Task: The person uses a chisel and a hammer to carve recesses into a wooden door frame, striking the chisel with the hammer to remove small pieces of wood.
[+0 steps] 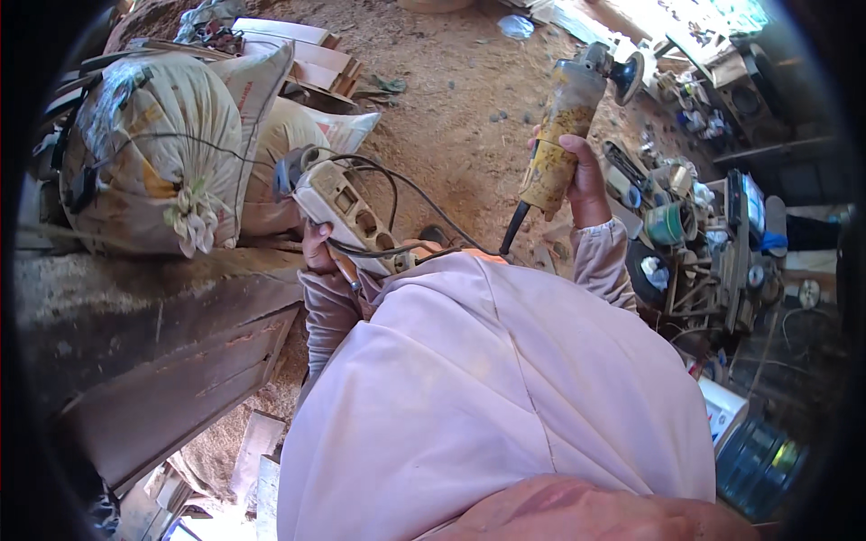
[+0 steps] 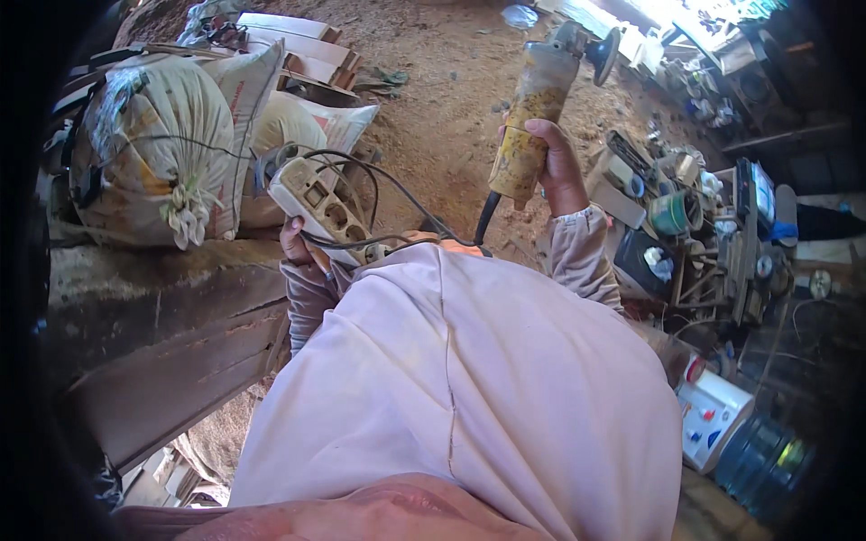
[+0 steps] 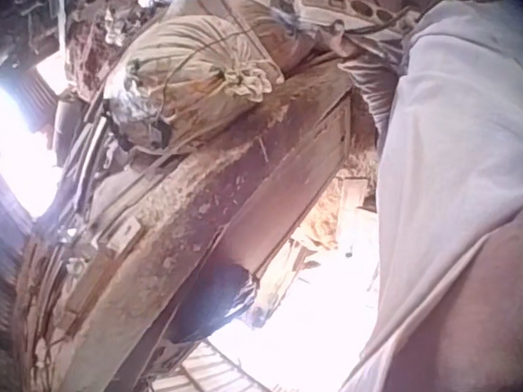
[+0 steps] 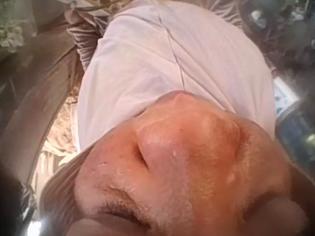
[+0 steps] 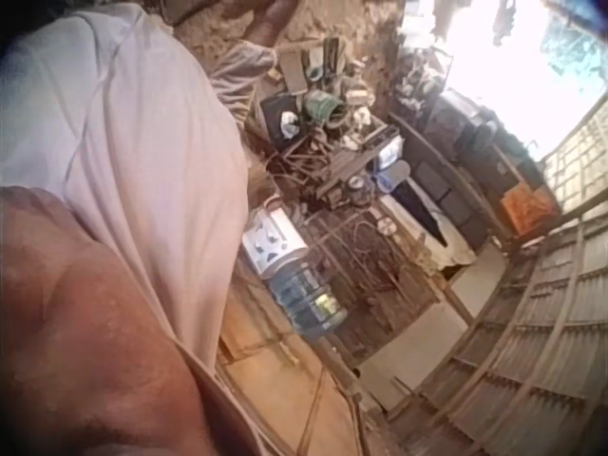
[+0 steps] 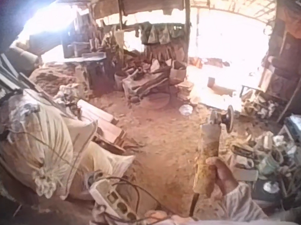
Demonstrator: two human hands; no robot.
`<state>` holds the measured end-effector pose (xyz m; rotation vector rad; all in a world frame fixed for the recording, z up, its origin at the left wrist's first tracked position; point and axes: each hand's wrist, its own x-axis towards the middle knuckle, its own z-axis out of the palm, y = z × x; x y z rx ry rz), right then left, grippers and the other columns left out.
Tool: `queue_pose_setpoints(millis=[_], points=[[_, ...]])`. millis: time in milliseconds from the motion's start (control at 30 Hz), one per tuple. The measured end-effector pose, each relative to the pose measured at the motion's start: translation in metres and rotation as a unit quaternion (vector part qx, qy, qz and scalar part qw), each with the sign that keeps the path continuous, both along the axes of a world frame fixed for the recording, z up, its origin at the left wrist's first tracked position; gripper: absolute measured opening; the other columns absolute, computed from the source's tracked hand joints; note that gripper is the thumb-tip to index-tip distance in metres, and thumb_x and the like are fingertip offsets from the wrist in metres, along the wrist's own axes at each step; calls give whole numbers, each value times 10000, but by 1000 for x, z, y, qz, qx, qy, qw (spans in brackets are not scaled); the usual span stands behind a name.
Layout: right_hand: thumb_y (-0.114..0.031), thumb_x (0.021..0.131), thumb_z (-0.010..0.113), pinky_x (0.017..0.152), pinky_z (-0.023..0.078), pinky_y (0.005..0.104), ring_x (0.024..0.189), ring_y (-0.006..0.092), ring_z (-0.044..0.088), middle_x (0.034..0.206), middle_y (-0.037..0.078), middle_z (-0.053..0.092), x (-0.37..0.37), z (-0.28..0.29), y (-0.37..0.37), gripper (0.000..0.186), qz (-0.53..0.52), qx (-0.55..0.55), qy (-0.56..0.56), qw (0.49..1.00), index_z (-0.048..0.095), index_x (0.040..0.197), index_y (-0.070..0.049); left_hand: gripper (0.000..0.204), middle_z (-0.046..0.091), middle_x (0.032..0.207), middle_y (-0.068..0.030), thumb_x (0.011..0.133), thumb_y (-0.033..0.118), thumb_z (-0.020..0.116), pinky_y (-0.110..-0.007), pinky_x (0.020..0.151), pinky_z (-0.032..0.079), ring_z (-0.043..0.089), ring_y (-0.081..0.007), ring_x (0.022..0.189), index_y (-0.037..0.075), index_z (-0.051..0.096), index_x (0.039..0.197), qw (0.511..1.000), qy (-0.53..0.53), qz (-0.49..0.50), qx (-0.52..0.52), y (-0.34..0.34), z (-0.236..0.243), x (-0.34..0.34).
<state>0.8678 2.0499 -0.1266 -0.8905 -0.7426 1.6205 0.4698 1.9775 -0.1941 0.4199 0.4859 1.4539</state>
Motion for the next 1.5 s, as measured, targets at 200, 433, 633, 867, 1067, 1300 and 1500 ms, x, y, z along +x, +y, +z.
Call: queue_pose_setpoints(millis=[200,433,633,867,1067,1300,1500], points=[[-298,740,665,764,558,356,886,237,645,991,155,626,-2,1,79,566,-21,-6,-8,1000,517,1150,64,671,559,1228,-202,720,113,645,-478,931,493,580,-356,1078,-37,398,1326,999,41,-26,20,98,-30,-41],[-316,726,687,750,559,368,874,239,643,987,147,622,84,-14,168,578,-106,-37,-22,993,522,1133,59,472,615,1147,-143,779,246,631,-421,868,512,619,-286,975,-3,555,1173,996,73,-40,-16,224,-26,54],[-333,726,687,746,556,375,831,235,642,943,143,626,189,-43,256,570,-163,3,-15,986,528,1123,44,520,618,1137,-155,778,283,629,-421,925,476,602,-303,1006,6,539,1209,999,49,-4,-21,384,-56,170],[-335,718,681,740,551,371,824,245,645,945,158,637,341,-62,399,571,-221,35,-73,972,531,1124,38,415,631,1040,-112,808,294,615,-402,854,496,612,-230,919,-8,579,1090,996,92,2,-13,589,-199,277],[-339,712,694,734,544,346,816,238,640,945,161,636,404,-70,497,584,-233,-3,-19,972,542,1119,52,494,614,1118,-149,791,296,617,-435,901,487,607,-290,964,-4,536,1175,993,21,-117,8,669,-98,358],[-321,716,693,764,540,355,899,246,633,1030,155,619,494,-104,654,607,-279,10,-6,960,508,1158,52,570,594,1197,-160,783,310,625,-461,943,475,595,-320,1044,2,503,1247,985,-43,-168,16,872,-153,458],[-268,739,684,791,547,382,962,272,621,1080,159,603,586,-91,756,577,-354,-2,15,935,489,1183,44,636,591,1194,-175,726,273,657,-453,944,485,602,-342,1036,-17,485,1265,965,-33,-249,-71,1023,-122,576]])
